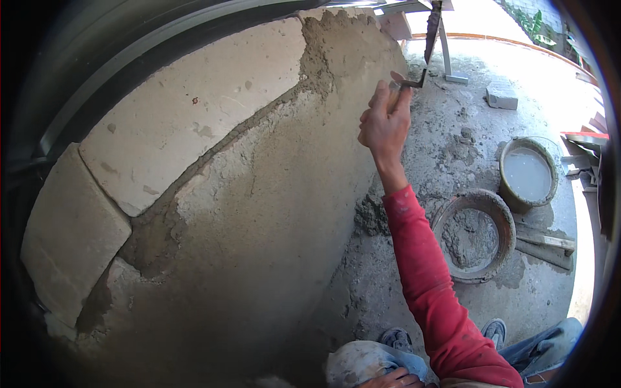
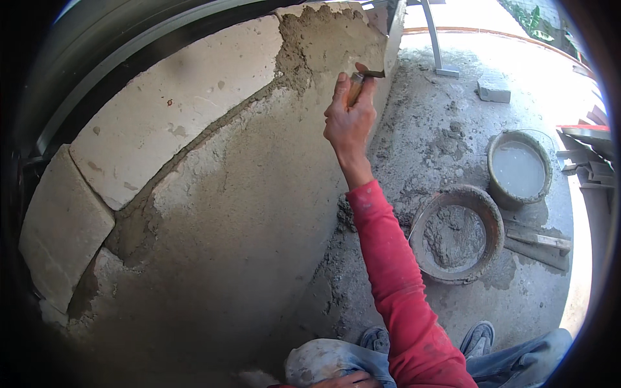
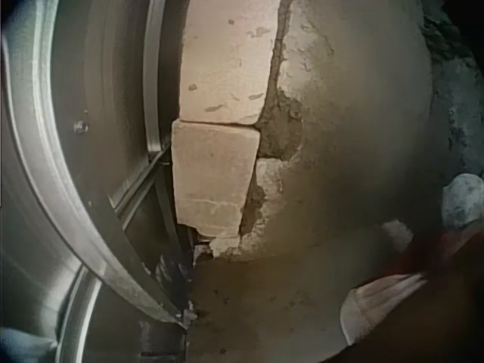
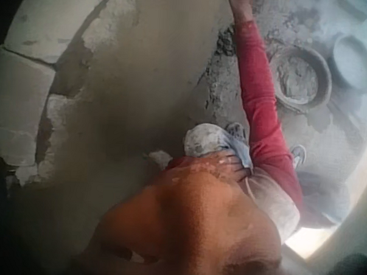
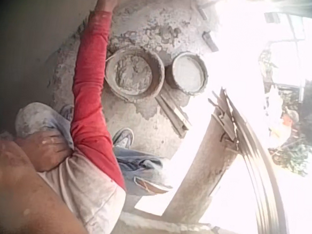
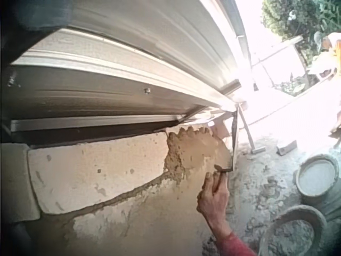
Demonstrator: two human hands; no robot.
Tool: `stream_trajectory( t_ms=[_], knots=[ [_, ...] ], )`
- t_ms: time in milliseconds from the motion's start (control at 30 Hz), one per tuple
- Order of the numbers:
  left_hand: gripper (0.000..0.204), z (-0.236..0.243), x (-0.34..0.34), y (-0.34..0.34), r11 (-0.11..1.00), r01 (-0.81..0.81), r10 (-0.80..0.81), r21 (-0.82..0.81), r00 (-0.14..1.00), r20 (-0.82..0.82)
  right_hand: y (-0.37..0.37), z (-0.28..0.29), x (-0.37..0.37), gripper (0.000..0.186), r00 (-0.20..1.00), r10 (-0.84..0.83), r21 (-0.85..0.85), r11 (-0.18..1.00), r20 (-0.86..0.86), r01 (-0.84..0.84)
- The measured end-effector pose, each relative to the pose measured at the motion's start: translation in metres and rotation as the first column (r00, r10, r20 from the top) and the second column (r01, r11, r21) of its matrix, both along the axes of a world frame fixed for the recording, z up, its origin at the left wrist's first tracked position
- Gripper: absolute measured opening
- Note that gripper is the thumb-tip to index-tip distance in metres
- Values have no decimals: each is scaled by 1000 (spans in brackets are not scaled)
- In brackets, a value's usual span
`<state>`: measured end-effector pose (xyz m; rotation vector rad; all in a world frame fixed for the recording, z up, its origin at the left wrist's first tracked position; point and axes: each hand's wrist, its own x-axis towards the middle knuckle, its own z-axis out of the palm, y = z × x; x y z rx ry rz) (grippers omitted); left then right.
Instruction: Applying and smoothing wet cement/plaster onto a brick wall using a trowel.
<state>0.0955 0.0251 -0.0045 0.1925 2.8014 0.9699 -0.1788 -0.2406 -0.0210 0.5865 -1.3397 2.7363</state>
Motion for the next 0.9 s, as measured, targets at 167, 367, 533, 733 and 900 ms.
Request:
stream_trajectory(
  t_ms=[167,367,533,733,900],
  knots=[
    [37,0,4,2,1000,-21,21,-13,1000,8,-14,15,46,37,873,484,467,786,-58,-405],
    [43,-5,-11,-3,995,70,-72,-75,997,-24,197,-51,61,24,478,870,465,377,118,-801],
    [24,-5,-31,4,987,154,-157,-40,983,-91,303,-41,-59,33,716,672,975,-212,189,-59],
    [23,-5,-63,9,971,241,-238,0,960,-150,340,-80,-80,51,808,355,798,-563,470,-216],
    [39,-12,-75,14,917,397,-393,-38,915,89,312,-158,-62,52,554,805,975,-215,211,-59]
  ],
)
